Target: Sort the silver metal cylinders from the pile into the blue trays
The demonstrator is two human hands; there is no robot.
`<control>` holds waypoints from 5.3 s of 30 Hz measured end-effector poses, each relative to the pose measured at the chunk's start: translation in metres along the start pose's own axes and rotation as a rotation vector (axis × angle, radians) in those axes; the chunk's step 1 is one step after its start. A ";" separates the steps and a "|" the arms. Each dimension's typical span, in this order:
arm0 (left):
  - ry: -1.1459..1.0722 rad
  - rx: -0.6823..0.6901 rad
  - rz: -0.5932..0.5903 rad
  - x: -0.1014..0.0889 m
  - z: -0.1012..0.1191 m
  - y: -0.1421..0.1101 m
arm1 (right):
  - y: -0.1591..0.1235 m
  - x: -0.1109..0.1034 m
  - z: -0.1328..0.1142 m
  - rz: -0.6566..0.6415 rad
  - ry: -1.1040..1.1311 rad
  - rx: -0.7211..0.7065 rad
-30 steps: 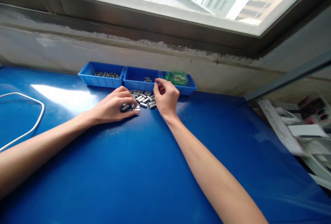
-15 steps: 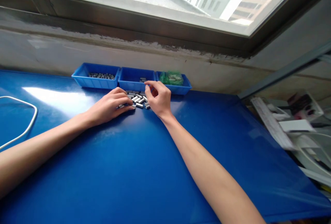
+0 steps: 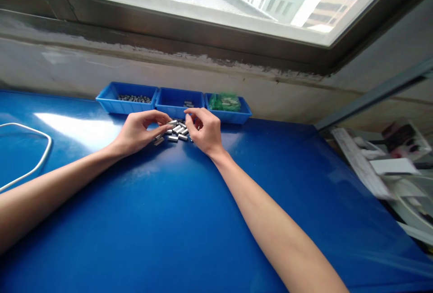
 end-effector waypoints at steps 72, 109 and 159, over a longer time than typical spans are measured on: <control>-0.326 -0.105 0.037 -0.002 -0.002 0.001 | -0.009 0.004 0.000 -0.198 -0.170 -0.255; 0.561 0.422 -0.329 0.009 0.004 -0.006 | 0.003 0.001 0.014 0.181 -0.284 0.031; 0.015 0.041 0.001 -0.003 -0.003 0.001 | -0.004 0.004 0.005 -0.160 -0.148 -0.327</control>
Point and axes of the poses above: each hand's wrist, its own y-axis towards the middle knuckle, its own x-axis out of the palm, z = x × y, the point moved 1 cm from there along y, towards the middle knuckle, and after that the axes turned 7 degrees about -z, right-handed, at the moved point
